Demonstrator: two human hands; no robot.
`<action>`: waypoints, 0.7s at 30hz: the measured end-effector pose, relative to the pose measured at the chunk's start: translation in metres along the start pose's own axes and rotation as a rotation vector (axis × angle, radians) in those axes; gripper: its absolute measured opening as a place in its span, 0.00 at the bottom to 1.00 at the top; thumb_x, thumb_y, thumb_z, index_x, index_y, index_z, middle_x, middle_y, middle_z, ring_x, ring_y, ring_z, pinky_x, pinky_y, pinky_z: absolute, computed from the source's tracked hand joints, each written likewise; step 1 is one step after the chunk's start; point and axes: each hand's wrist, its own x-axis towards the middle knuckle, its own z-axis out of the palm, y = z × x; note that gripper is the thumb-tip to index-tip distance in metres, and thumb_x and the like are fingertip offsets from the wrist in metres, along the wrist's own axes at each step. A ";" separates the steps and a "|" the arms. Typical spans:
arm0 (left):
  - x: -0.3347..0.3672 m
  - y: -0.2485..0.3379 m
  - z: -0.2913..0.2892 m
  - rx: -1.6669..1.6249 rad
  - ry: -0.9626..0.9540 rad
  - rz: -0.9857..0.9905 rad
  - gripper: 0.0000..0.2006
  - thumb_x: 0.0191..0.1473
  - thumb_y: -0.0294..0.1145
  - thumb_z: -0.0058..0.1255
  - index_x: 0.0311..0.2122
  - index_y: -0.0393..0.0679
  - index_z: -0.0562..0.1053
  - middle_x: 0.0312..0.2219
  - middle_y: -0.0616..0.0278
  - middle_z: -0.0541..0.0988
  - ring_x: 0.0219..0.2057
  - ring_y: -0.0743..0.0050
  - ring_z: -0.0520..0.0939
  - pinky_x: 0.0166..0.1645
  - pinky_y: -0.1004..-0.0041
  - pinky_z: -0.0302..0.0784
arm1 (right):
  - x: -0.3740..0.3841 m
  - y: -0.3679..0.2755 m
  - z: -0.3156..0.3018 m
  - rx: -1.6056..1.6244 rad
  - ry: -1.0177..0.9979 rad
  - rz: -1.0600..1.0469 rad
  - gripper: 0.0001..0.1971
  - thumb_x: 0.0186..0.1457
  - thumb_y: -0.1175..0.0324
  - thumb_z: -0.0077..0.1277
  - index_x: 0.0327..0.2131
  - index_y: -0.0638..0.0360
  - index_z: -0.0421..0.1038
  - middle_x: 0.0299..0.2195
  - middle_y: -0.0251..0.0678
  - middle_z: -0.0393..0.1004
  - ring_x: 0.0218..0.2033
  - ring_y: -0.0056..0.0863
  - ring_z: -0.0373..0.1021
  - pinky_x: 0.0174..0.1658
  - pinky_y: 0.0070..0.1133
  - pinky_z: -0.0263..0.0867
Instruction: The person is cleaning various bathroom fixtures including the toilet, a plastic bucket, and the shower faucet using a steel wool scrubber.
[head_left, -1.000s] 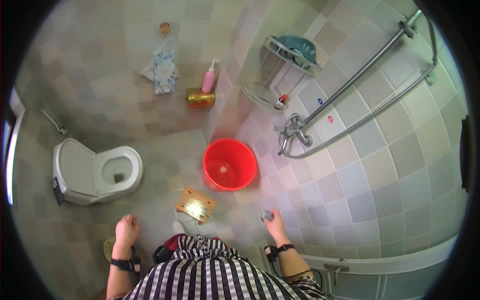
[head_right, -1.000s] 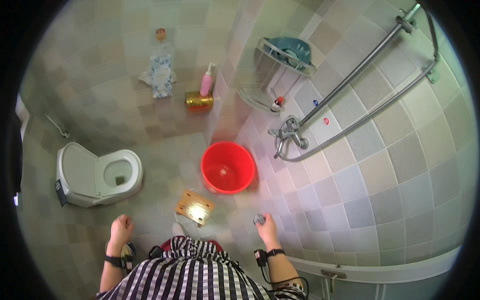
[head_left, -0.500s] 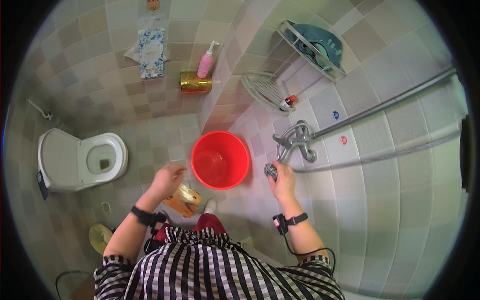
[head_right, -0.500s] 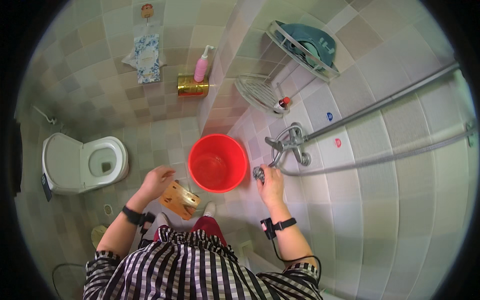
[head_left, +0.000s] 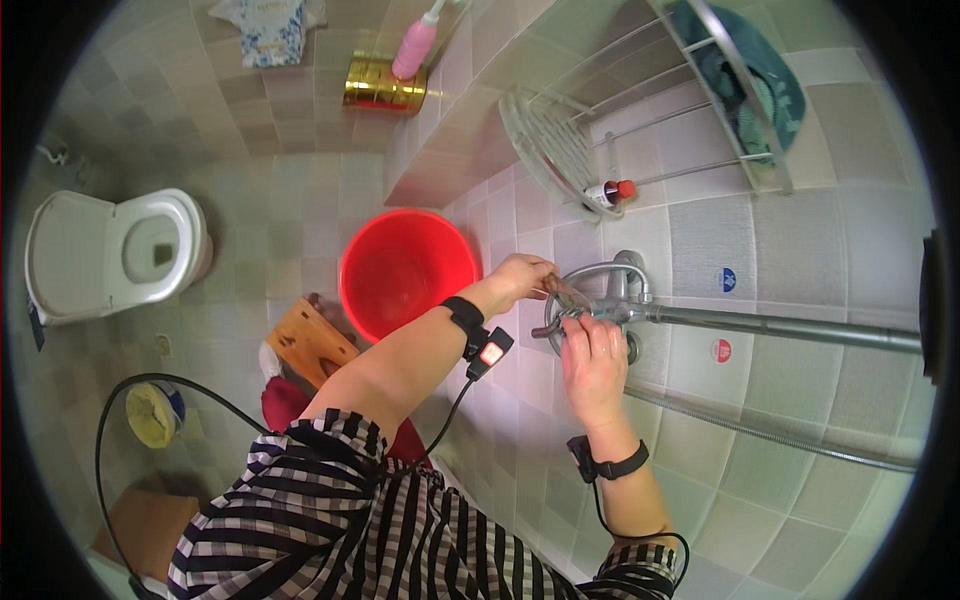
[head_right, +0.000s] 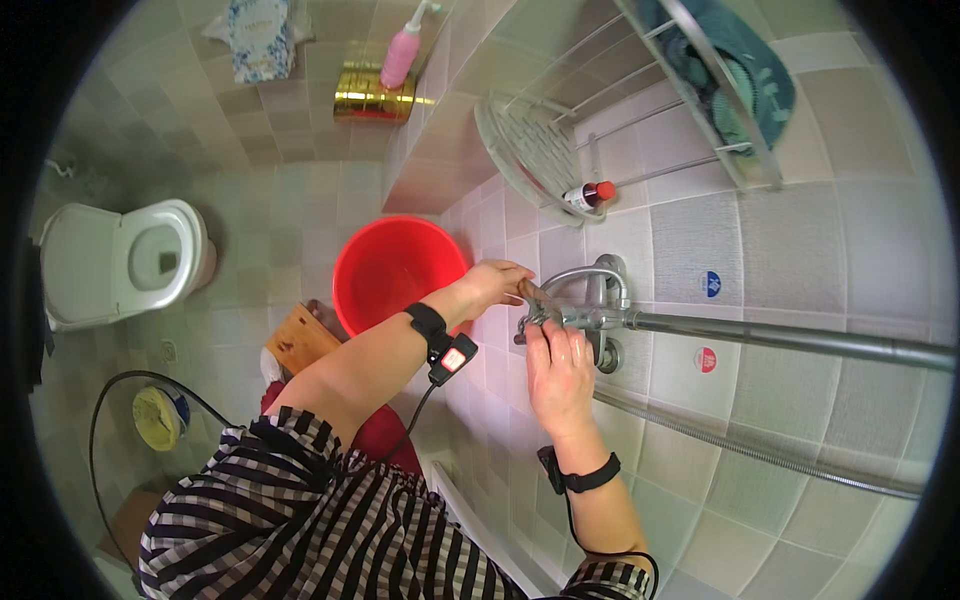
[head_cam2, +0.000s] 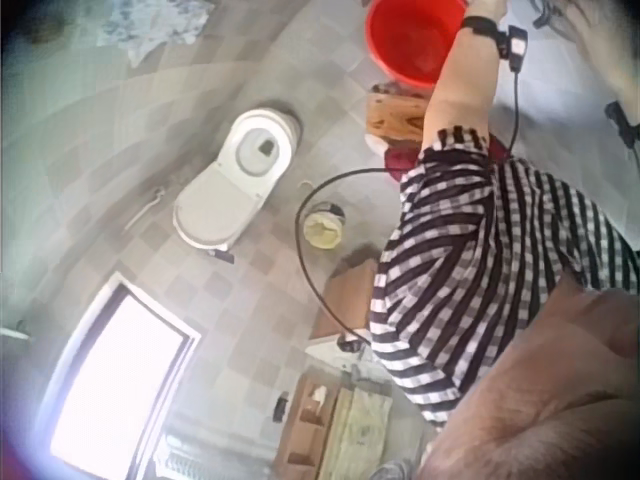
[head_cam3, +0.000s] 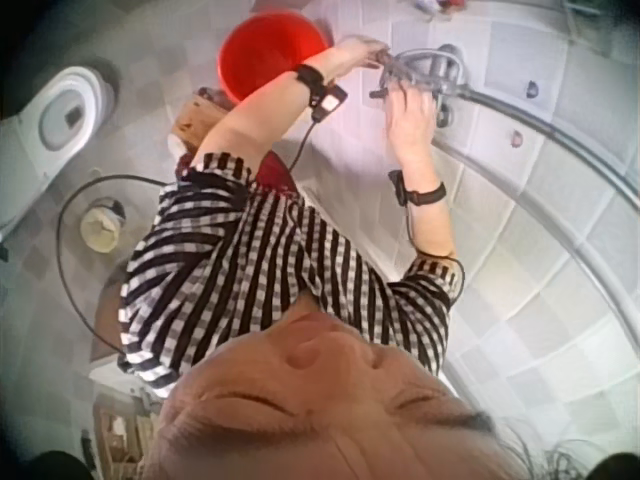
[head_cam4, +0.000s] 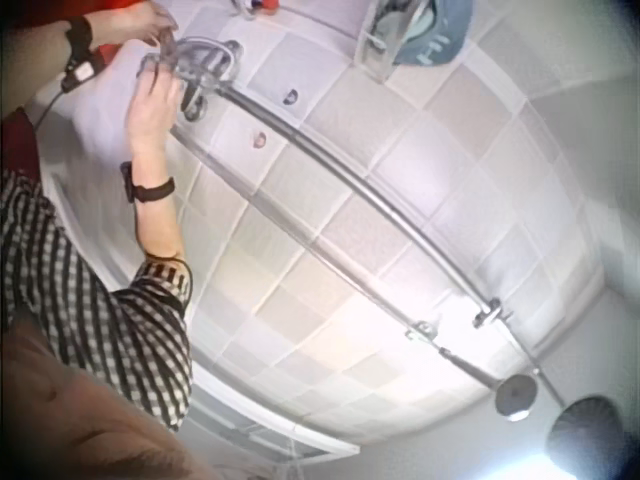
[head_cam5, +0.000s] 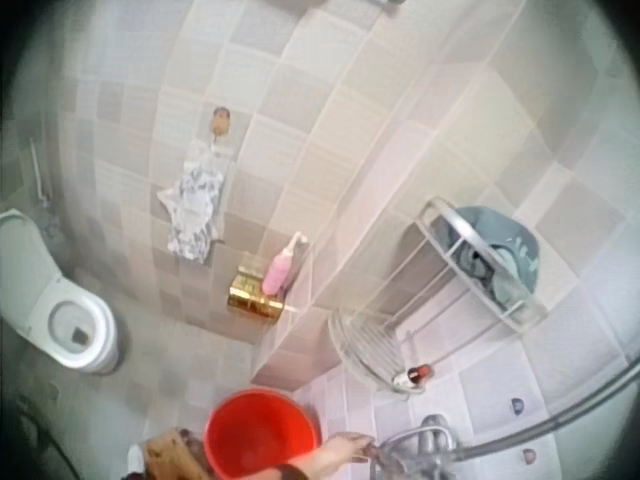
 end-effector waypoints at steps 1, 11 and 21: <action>0.007 -0.002 -0.001 -0.018 -0.041 -0.012 0.17 0.59 0.40 0.41 0.46 0.36 0.68 0.39 0.57 0.75 0.40 0.68 0.75 0.47 0.66 0.70 | 0.005 0.004 0.003 -0.043 -0.036 -0.004 0.15 0.44 0.74 0.50 0.39 0.59 0.69 0.39 0.39 0.69 0.38 0.36 0.65 0.41 0.30 0.63; 0.007 -0.017 -0.005 -0.274 -0.023 -0.141 0.16 0.59 0.39 0.42 0.37 0.34 0.71 0.30 0.56 0.75 0.31 0.65 0.78 0.40 0.68 0.75 | 0.041 0.007 0.075 -0.127 -0.134 -0.010 0.04 0.42 0.72 0.46 0.26 0.58 0.66 0.27 0.35 0.66 0.33 0.32 0.64 0.36 0.27 0.60; -0.005 -0.020 -0.012 -0.407 -0.103 -0.119 0.21 0.59 0.46 0.43 0.36 0.32 0.70 0.30 0.54 0.73 0.34 0.58 0.77 0.42 0.62 0.77 | 0.032 0.010 0.054 -0.174 -0.148 0.047 0.10 0.39 0.76 0.52 0.30 0.59 0.68 0.32 0.36 0.69 0.34 0.35 0.65 0.37 0.29 0.61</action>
